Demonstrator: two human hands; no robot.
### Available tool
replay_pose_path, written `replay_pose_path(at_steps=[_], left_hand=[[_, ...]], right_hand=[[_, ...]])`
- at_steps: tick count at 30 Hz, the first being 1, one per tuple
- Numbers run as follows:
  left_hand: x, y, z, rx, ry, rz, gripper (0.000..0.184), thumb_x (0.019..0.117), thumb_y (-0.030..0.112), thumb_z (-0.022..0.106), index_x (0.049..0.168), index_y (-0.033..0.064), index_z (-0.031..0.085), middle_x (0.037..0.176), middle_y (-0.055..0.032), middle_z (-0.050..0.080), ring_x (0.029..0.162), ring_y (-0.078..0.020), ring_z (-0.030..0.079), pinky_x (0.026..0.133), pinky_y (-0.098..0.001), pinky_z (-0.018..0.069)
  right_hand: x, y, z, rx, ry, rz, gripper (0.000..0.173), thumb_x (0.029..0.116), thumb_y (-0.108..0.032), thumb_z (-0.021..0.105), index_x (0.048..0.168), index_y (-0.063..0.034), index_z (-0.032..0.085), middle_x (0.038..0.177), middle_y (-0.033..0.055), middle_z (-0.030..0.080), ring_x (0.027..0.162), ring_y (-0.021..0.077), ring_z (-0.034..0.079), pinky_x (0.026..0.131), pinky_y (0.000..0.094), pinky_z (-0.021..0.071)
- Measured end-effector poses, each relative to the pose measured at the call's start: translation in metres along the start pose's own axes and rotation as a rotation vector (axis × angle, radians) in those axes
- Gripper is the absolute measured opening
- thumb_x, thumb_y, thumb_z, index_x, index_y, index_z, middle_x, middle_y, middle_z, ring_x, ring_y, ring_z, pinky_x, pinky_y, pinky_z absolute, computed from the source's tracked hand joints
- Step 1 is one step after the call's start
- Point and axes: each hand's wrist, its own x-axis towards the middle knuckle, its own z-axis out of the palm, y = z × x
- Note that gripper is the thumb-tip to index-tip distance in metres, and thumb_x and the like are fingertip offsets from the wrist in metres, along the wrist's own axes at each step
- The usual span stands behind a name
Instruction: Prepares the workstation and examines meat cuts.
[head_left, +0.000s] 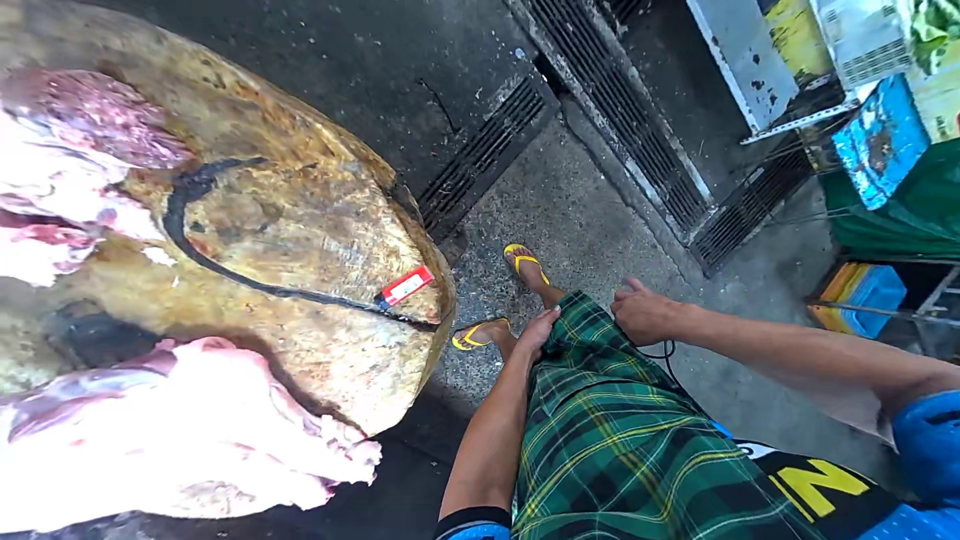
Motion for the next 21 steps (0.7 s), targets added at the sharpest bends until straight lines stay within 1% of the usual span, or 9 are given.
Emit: replay_pose_path(at_steps=[2, 5, 7, 11, 14, 16, 18, 20, 21], left_hand=[[-0.001, -0.002, 0.0, 0.012, 0.016, -0.003, 0.051, 0.1077, 0.047, 0.048, 0.142, 0.0106, 0.058, 0.133, -0.0172, 0.065, 0.12, -0.0281, 0.063, 0.101, -0.0507, 0.0515], [0.002, -0.004, -0.002, 0.134, -0.01, 0.067, 0.048, 0.1092, 0.04, 0.047, 0.14, 0.0045, 0.058, 0.134, -0.0188, 0.063, 0.124, -0.0268, 0.062, 0.106, -0.0482, 0.0496], [0.005, 0.003, -0.001, 0.233, -0.015, 0.102, 0.046, 0.1095, 0.038, 0.048, 0.136, 0.0017, 0.061, 0.132, -0.0208, 0.064, 0.123, -0.0286, 0.062, 0.107, -0.0493, 0.0482], [0.02, -0.001, 0.0, 0.408, -0.049, 0.076, 0.051, 0.1093, 0.046, 0.044, 0.134, 0.005, 0.063, 0.129, -0.0201, 0.066, 0.122, -0.0304, 0.062, 0.108, -0.0531, 0.0467], [0.029, -0.003, 0.002, 0.386, -0.045, 0.088, 0.05, 0.1091, 0.045, 0.046, 0.132, 0.0044, 0.064, 0.129, -0.0203, 0.066, 0.121, -0.0304, 0.063, 0.107, -0.0528, 0.0464], [0.027, -0.005, 0.002, 0.296, -0.032, 0.079, 0.049, 0.1089, 0.044, 0.047, 0.134, 0.0053, 0.063, 0.13, -0.0197, 0.066, 0.123, -0.0294, 0.062, 0.108, -0.0518, 0.047], [0.021, -0.005, 0.0, 0.204, -0.015, 0.059, 0.049, 0.1087, 0.044, 0.048, 0.136, 0.0069, 0.063, 0.131, -0.0183, 0.066, 0.124, -0.0284, 0.062, 0.108, -0.0515, 0.0477], [0.017, -0.005, -0.002, 0.12, -0.003, 0.04, 0.048, 0.1083, 0.044, 0.049, 0.136, 0.0069, 0.062, 0.129, -0.0182, 0.067, 0.12, -0.028, 0.064, 0.105, -0.0508, 0.05], [0.014, -0.004, -0.001, 0.077, -0.003, 0.028, 0.048, 0.1082, 0.044, 0.049, 0.136, 0.0066, 0.062, 0.127, -0.0184, 0.067, 0.118, -0.028, 0.064, 0.103, -0.0503, 0.0512]], right_hand=[[0.001, -0.005, -0.006, 0.112, -0.065, -0.011, 0.019, 0.0923, -0.02, 0.067, 0.097, -0.0029, 0.073, 0.103, 0.0144, 0.072, 0.11, 0.0349, 0.063, 0.109, 0.0606, 0.0337], [-0.006, -0.016, -0.018, 0.24, -0.154, 0.0, 0.019, 0.0942, -0.013, 0.065, 0.1, 0.0054, 0.069, 0.103, 0.0272, 0.069, 0.105, 0.0479, 0.065, 0.092, 0.0704, 0.0466], [-0.011, -0.018, -0.031, 0.221, -0.191, 0.003, 0.021, 0.0942, -0.012, 0.066, 0.101, 0.0076, 0.069, 0.107, 0.03, 0.068, 0.107, 0.0513, 0.063, 0.088, 0.0721, 0.048], [-0.014, -0.028, -0.051, 0.165, -0.312, 0.044, 0.02, 0.0917, -0.008, 0.069, 0.102, 0.0094, 0.067, 0.11, 0.031, 0.066, 0.107, 0.0507, 0.064, 0.085, 0.0717, 0.0498], [-0.004, -0.024, -0.046, 0.296, -0.4, 0.057, 0.02, 0.0954, -0.005, 0.063, 0.106, 0.0112, 0.065, 0.104, 0.0296, 0.067, 0.094, 0.0442, 0.068, 0.081, 0.0646, 0.0527], [0.001, -0.007, -0.017, 0.485, -0.251, 0.01, 0.017, 0.0937, -0.002, 0.063, 0.105, 0.0101, 0.067, 0.105, 0.0284, 0.068, 0.099, 0.0439, 0.067, 0.086, 0.0657, 0.0507], [-0.001, 0.01, 0.023, 0.756, 0.076, -0.071, 0.015, 0.0928, -0.001, 0.06, 0.103, 0.0019, 0.071, 0.106, 0.0201, 0.07, 0.103, 0.036, 0.067, 0.093, 0.0607, 0.05], [-0.009, 0.014, 0.051, 0.877, 0.347, -0.111, 0.027, 0.0969, -0.005, 0.057, 0.115, -0.011, 0.076, 0.12, 0.0074, 0.073, 0.115, 0.0223, 0.068, 0.104, 0.0504, 0.0522], [-0.015, 0.01, 0.056, 0.857, 0.423, -0.118, 0.03, 0.0993, -0.007, 0.056, 0.121, -0.0138, 0.075, 0.127, 0.0049, 0.072, 0.122, 0.0194, 0.065, 0.109, 0.047, 0.0504]])
